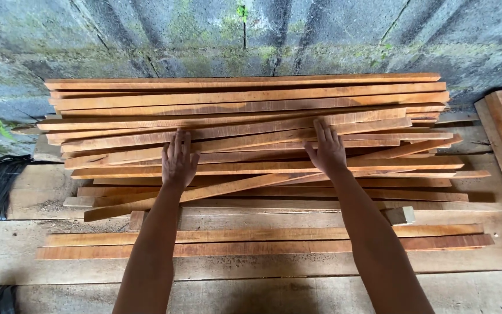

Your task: Organizing and stacking wooden planks on a workbench in a woodworking shop.

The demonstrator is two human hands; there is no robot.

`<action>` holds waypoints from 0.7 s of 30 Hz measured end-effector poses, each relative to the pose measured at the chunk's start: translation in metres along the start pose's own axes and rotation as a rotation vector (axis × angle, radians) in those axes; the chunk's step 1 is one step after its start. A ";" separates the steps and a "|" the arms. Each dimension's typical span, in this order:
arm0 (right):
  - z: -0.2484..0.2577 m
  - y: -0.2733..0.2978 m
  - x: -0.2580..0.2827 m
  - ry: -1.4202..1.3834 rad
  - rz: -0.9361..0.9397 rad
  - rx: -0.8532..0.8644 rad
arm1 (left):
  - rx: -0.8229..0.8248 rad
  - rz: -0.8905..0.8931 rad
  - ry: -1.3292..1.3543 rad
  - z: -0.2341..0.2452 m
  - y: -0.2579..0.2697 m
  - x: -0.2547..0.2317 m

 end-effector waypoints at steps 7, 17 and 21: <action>-0.036 -0.031 -0.031 0.028 -0.008 0.093 | -0.046 0.056 0.002 -0.042 -0.018 0.028; -0.034 -0.027 -0.023 0.114 0.132 -0.083 | -0.042 0.017 0.028 -0.051 -0.001 0.036; -0.034 -0.021 -0.024 0.114 0.177 0.075 | -0.023 -0.097 0.039 -0.044 0.012 0.031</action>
Point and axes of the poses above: each hand's wrist, its own y-axis away from the middle knuckle, its own z-axis out of the back of the hand, x = y × z, the point moved 3 cm from there along -y, towards the middle knuckle, and after that the axes turned 1 degree about z, right-handed, at the moved point
